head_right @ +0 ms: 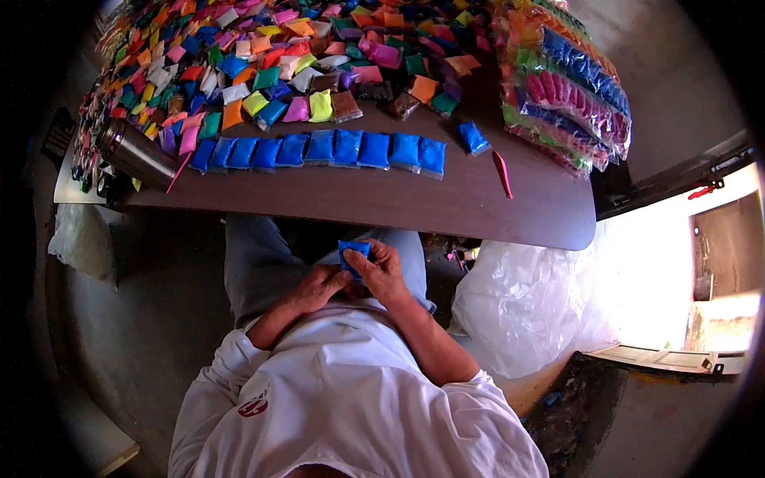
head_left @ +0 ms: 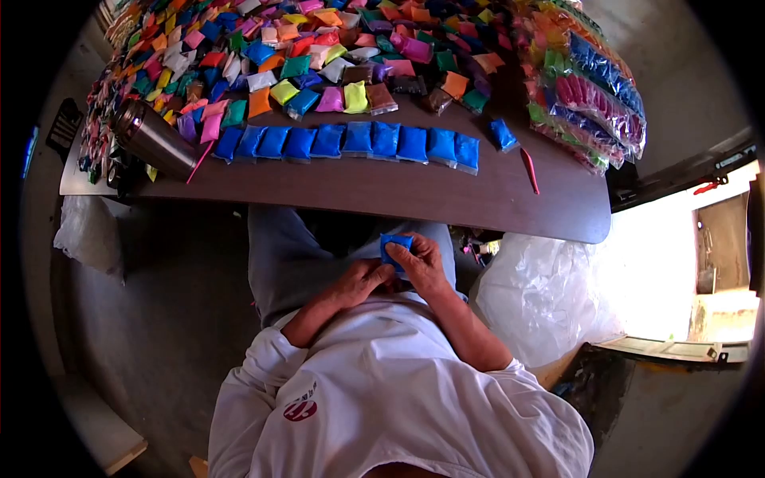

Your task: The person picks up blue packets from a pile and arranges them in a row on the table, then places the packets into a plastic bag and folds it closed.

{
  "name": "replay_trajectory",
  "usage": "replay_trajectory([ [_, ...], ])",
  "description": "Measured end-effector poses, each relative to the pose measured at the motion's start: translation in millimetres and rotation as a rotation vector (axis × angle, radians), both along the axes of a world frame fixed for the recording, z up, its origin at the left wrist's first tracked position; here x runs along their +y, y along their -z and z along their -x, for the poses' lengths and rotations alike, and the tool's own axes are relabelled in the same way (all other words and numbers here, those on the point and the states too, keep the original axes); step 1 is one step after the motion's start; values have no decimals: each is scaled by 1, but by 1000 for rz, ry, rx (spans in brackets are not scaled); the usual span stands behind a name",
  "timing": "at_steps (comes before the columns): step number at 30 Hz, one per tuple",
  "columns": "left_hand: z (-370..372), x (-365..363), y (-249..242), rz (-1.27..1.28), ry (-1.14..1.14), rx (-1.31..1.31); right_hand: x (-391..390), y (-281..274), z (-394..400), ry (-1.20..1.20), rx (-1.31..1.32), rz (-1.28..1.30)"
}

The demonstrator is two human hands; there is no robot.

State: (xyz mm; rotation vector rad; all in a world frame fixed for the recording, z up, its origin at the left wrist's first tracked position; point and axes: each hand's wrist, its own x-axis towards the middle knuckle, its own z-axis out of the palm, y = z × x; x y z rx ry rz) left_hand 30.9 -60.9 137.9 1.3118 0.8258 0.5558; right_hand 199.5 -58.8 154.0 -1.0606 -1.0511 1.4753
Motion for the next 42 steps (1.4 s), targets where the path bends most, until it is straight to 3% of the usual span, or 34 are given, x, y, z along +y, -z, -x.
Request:
replay_trajectory([
  [3,0,0,4,67,-19,-61,-2,-16,-8,-158,154,225],
  [10,0,2,-7,67,9,5,-7,-17,-17,-237,137,123],
  [13,2,1,5,77,32,-102,-3,-16,-25,-304,137,208],
  [15,1,1,7,207,53,-238,1,-16,-33,-340,405,292],
  [18,1,2,-5,291,43,-339,1,-18,-28,-388,538,283],
  [21,2,2,-9,348,54,-330,1,-7,-25,-467,495,163],
  [24,3,3,-8,500,0,-337,3,-10,-21,-503,391,221],
  [31,2,5,0,399,36,-286,2,-13,-17,-361,432,170],
  [36,2,1,1,477,-70,-382,4,-14,-23,-194,195,37],
  [40,5,2,18,469,-38,-406,0,-19,-26,-264,287,115],
  [42,4,2,9,367,-35,-256,-3,-14,-23,-351,219,154],
])
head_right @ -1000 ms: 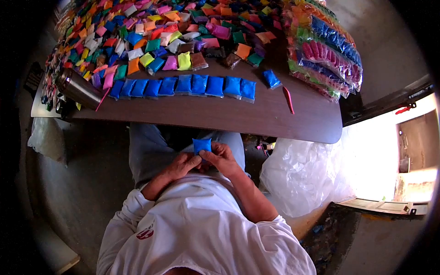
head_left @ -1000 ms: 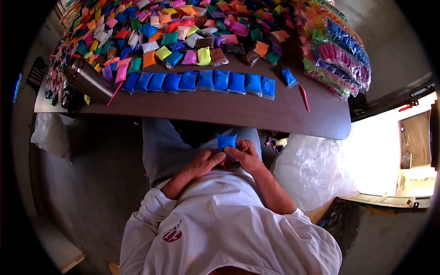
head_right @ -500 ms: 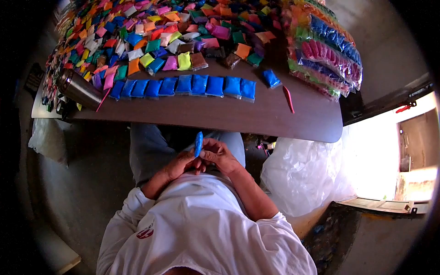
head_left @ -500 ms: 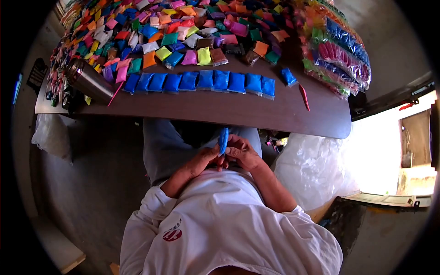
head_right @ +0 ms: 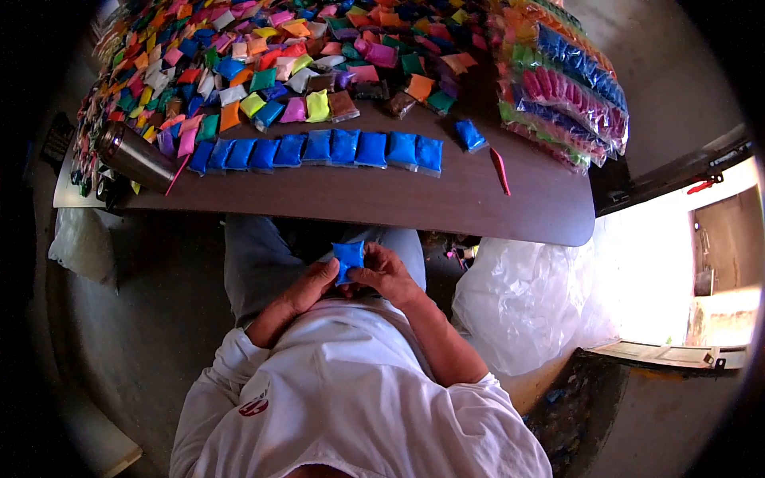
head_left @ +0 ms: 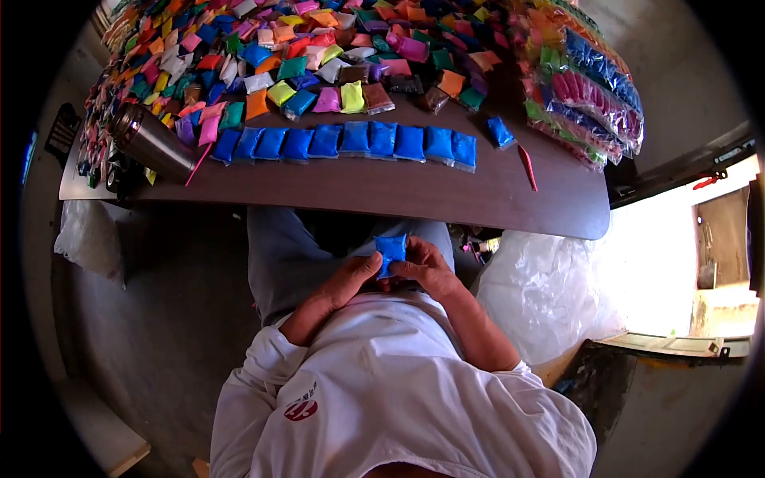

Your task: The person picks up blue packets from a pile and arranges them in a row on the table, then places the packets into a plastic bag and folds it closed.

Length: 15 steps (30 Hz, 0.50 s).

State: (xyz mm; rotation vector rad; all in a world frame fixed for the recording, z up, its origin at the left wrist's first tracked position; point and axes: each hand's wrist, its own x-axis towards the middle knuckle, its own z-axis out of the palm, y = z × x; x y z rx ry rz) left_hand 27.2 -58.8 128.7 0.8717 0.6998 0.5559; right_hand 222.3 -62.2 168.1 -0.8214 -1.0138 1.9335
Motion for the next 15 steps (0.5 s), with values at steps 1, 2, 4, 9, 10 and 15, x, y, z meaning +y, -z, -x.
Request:
replay_trajectory([
  [1,0,-1,-5,1,0,1,-1,0,1,0,1,1],
  [2,-1,-1,-12,-7,-16,46,-2,-3,3,54,-2,73],
  [4,0,-1,-11,-15,-31,91,-2,-2,3,108,-3,145],
  [9,2,2,-7,-193,72,164,-1,11,4,158,-47,-2],
  [10,1,1,-6,-193,72,164,-2,11,6,158,-47,-2],
  [15,-1,0,-4,-252,50,183,-7,3,13,189,21,-33],
])
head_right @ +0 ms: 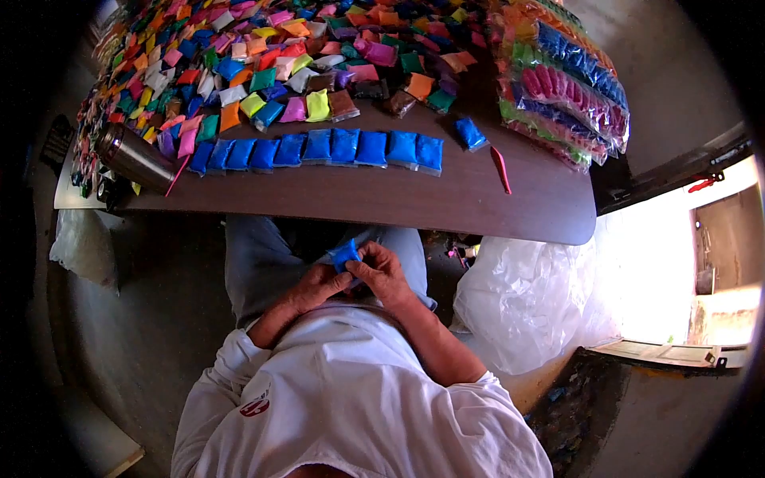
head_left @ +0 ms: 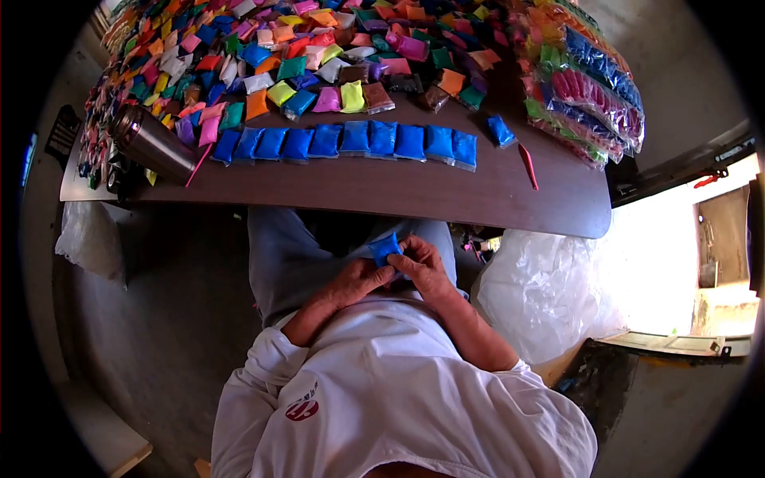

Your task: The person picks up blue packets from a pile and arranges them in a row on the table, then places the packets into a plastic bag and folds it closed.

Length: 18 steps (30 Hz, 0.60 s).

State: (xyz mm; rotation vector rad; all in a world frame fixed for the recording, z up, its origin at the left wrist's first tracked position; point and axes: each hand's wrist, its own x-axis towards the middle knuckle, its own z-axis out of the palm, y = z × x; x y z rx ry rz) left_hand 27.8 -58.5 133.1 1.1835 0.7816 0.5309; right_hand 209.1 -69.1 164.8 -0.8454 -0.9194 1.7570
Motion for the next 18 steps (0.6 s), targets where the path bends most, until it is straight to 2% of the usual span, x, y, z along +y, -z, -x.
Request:
replay_trajectory([
  [3,-1,0,-3,-57,25,46,2,-3,-2,35,-100,133],
  [4,-1,0,-5,-57,24,45,3,-3,-1,34,-101,133],
  [6,-1,1,-8,-133,108,147,4,-2,0,16,-270,59],
  [10,-1,0,-9,-120,123,183,4,3,-4,-16,-251,-18],
  [12,-3,-1,-4,-84,60,100,4,11,-5,12,-262,-90],
  [16,-3,0,-1,-70,14,90,4,17,-2,41,-285,-90],
  [18,-2,2,-3,-175,10,156,1,4,2,303,-643,-255],
])
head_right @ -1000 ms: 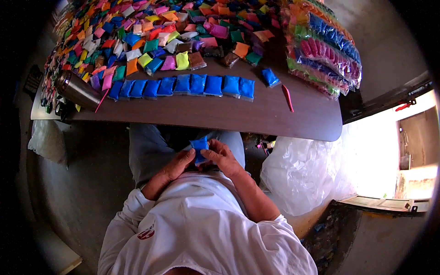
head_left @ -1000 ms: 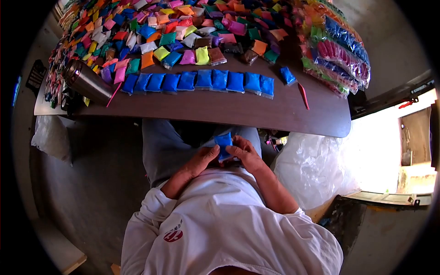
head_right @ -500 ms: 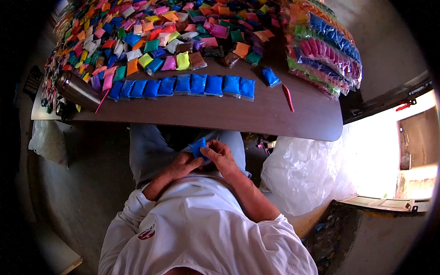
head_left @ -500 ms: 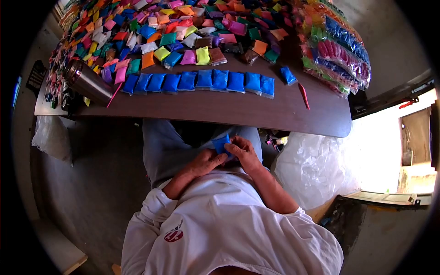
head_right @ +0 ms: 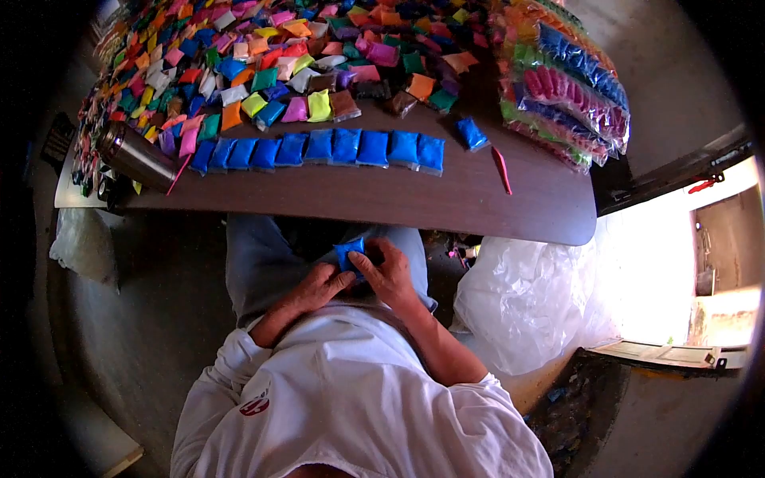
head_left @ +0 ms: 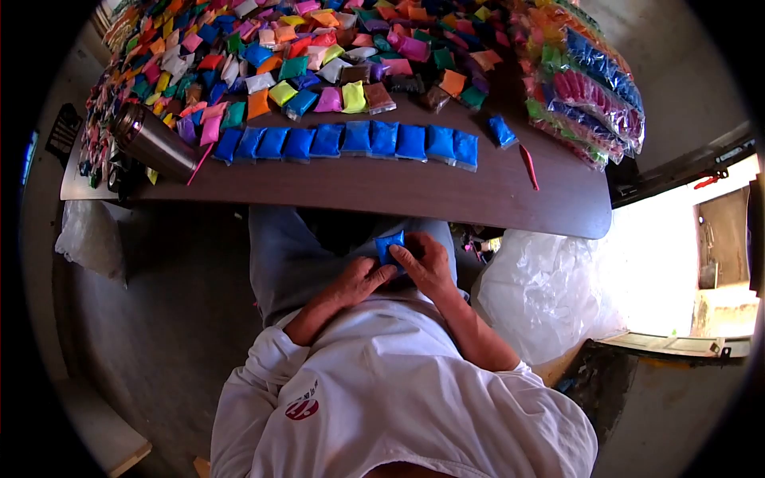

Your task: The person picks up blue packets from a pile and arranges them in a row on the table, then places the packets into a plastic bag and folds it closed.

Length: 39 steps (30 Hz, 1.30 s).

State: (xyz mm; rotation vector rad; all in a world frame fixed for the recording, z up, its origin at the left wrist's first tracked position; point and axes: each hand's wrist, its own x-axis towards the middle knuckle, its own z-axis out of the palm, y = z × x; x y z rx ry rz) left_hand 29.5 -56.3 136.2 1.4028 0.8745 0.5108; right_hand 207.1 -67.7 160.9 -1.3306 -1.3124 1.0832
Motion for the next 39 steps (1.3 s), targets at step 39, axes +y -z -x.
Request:
replay_trajectory([
  [39,2,1,21,139,-72,-83,104,-70,-162,431,-61,-74],
])
